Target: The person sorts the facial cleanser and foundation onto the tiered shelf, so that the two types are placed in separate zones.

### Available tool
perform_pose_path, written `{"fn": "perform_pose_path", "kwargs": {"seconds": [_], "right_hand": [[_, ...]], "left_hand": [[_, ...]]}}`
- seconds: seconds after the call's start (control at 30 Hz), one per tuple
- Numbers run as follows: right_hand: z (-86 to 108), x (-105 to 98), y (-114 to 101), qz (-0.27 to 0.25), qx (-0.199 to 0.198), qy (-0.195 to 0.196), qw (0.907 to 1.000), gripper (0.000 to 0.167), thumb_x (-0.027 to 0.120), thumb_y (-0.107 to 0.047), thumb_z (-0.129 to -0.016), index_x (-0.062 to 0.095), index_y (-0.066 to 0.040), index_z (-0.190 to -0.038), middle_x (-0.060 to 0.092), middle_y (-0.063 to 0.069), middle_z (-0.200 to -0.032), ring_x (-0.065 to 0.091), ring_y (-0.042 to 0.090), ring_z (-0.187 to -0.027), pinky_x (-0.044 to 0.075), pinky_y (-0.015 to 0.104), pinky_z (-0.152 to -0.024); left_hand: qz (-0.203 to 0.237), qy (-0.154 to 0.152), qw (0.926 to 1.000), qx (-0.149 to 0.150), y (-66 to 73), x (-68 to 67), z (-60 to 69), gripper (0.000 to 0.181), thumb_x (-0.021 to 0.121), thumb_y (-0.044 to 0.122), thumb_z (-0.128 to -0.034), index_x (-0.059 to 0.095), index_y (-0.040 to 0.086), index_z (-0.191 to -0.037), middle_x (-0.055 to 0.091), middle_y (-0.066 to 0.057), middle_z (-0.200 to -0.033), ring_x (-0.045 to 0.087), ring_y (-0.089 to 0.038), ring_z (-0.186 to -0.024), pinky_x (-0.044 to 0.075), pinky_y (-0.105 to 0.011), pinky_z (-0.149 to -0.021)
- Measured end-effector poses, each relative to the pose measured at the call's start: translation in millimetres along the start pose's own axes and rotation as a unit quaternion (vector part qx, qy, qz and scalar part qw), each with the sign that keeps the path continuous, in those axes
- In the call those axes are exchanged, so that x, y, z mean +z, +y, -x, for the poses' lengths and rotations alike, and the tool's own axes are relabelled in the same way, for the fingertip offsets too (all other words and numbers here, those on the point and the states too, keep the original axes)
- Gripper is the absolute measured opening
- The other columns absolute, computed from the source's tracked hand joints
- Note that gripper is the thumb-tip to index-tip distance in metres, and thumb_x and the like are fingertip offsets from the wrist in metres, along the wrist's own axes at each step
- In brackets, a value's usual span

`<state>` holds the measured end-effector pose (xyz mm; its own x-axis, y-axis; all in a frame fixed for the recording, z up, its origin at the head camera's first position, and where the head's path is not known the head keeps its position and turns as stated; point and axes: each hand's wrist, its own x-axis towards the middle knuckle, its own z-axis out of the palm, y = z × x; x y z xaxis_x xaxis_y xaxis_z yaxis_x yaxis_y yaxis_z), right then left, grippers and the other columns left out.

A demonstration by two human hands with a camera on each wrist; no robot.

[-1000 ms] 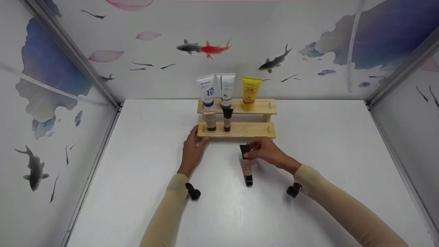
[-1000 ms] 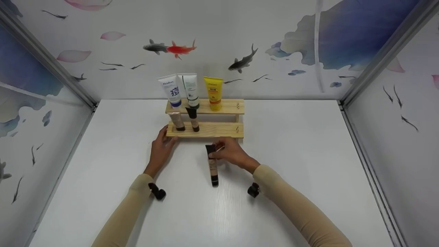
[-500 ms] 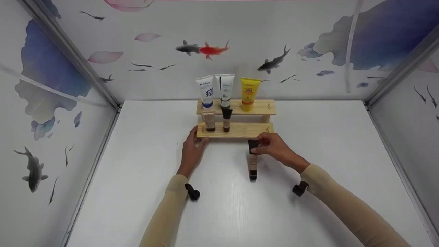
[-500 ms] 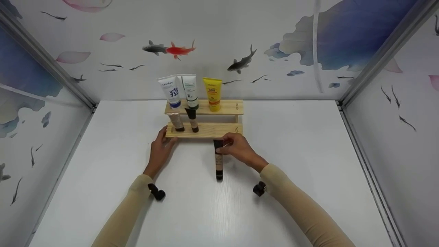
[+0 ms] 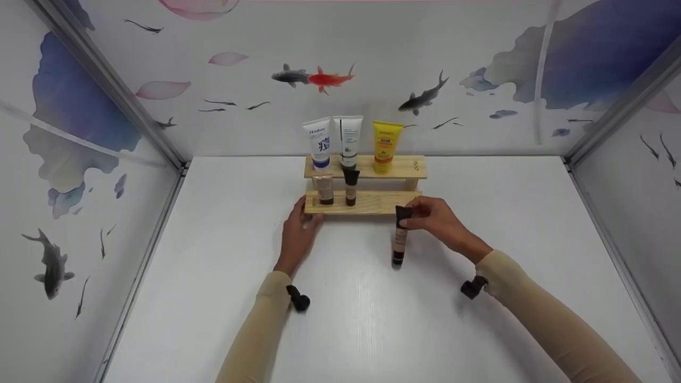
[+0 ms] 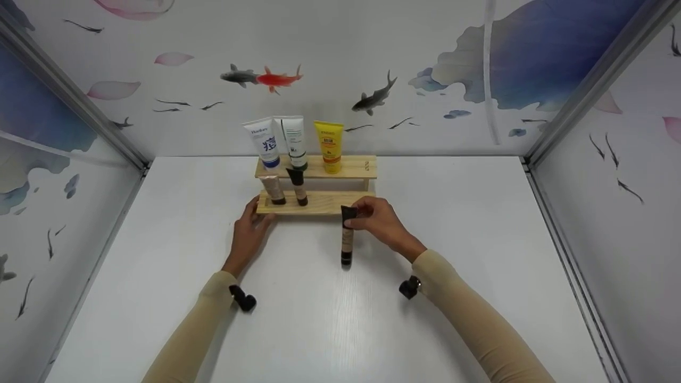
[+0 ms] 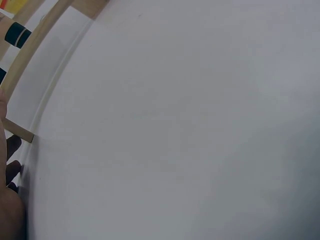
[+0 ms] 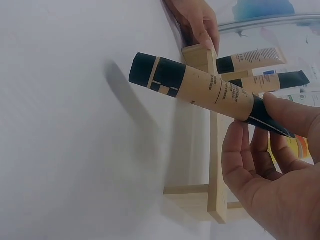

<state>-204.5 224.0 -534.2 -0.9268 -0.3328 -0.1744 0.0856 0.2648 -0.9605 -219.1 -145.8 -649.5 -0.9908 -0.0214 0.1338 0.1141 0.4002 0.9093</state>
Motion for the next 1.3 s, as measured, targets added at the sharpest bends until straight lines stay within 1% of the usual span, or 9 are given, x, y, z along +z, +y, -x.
{"fn": "perform_pose_path", "kwargs": {"seconds": [0.33, 0.47, 0.6, 0.8, 0.97, 1.1, 1.2, 1.3], "right_hand": [[-3.1, -14, -17, 0.007, -0.007, 0.018, 0.9998, 0.036, 0.087, -0.008, -0.096, 0.069, 0.004, -0.125, 0.072, 0.018, -0.125, 0.069, 0.026, -0.11, 0.062, 0.026, -0.092], [-4.7, -16, -22, 0.019, -0.017, 0.036, 0.999, 0.036, 0.087, -0.008, -0.096, 0.069, 0.004, -0.125, 0.071, 0.017, -0.125, 0.067, 0.026, -0.11, 0.061, 0.024, -0.091], [-6.3, -18, -26, 0.023, -0.023, 0.056, 0.9979, 0.036, 0.086, -0.008, -0.097, 0.069, 0.004, -0.127, 0.07, 0.018, -0.128, 0.066, 0.028, -0.112, 0.061, 0.023, -0.091], [-8.3, -19, -33, 0.03, -0.026, 0.073, 0.9966, 0.038, 0.085, -0.008, -0.099, 0.069, 0.002, -0.132, 0.069, 0.017, -0.129, 0.065, 0.029, -0.117, 0.059, 0.021, -0.095], [-12.4, -21, -37, 0.027, -0.046, 0.082, 0.9952, 0.034, 0.085, -0.005, -0.098, 0.071, 0.003, -0.128, 0.07, 0.016, -0.126, 0.068, 0.026, -0.114, 0.06, 0.022, -0.092], [-14.6, -21, -42, 0.031, -0.067, 0.092, 0.993, 0.033, 0.085, -0.004, -0.097, 0.072, 0.004, -0.126, 0.072, 0.015, -0.123, 0.07, 0.022, -0.112, 0.059, 0.022, -0.091], [-16.5, -21, -45, 0.031, -0.076, 0.096, 0.992, 0.033, 0.085, -0.003, -0.096, 0.072, 0.004, -0.125, 0.072, 0.015, -0.123, 0.07, 0.022, -0.112, 0.06, 0.022, -0.09], [-19.0, -21, -48, 0.028, -0.077, 0.097, 0.9919, 0.032, 0.085, -0.001, -0.096, 0.072, 0.004, -0.125, 0.072, 0.014, -0.123, 0.071, 0.022, -0.112, 0.06, 0.023, -0.091]], "left_hand": [[-0.002, 0.0, 1.0, 0.008, 1.3, -0.7, 0.7, 0.082, 0.067, 0.054, -0.1088, 0.038, 0.011, -0.172, 0.048, -0.012, -0.17, 0.049, -0.028, -0.155, 0.04, -0.049, -0.127], [0.001, 0.001, 0.9999, 0.012, 0.5, -0.8, 1.0, 0.082, 0.066, 0.054, -0.1087, 0.038, 0.011, -0.172, 0.048, -0.012, -0.17, 0.05, -0.029, -0.154, 0.041, -0.049, -0.126], [0.005, -0.001, 0.9999, 0.015, 0.3, -0.7, 1.1, 0.082, 0.066, 0.054, -0.1088, 0.037, 0.011, -0.172, 0.047, -0.012, -0.171, 0.049, -0.029, -0.154, 0.041, -0.049, -0.127], [0.008, -0.002, 0.9999, 0.011, 0.8, -0.3, 1.5, 0.081, 0.066, 0.054, -0.1091, 0.037, 0.013, -0.172, 0.047, -0.011, -0.171, 0.049, -0.029, -0.154, 0.041, -0.051, -0.127], [-0.001, -0.001, 1.0, 0.003, 2.1, -0.4, 1.2, 0.08, 0.066, 0.053, -0.109, 0.037, 0.014, -0.172, 0.047, -0.01, -0.171, 0.048, -0.028, -0.155, 0.039, -0.05, -0.128], [0.003, -0.001, 1.0, 0.004, 2.8, -0.8, 0.8, 0.081, 0.067, 0.052, -0.1088, 0.037, 0.011, -0.172, 0.051, -0.011, -0.168, 0.058, -0.028, -0.146, 0.045, -0.05, -0.123], [0.005, -0.001, 1.0, 0.008, 2.9, -1.0, 1.1, 0.081, 0.067, 0.052, -0.1087, 0.038, 0.01, -0.172, 0.055, -0.012, -0.165, 0.064, -0.028, -0.137, 0.049, -0.049, -0.119], [0.0, 0.0, 1.0, 0.008, 2.1, -0.9, 1.0, 0.081, 0.066, 0.052, -0.1086, 0.038, 0.01, -0.171, 0.055, -0.011, -0.165, 0.065, -0.026, -0.137, 0.049, -0.048, -0.119]]}}
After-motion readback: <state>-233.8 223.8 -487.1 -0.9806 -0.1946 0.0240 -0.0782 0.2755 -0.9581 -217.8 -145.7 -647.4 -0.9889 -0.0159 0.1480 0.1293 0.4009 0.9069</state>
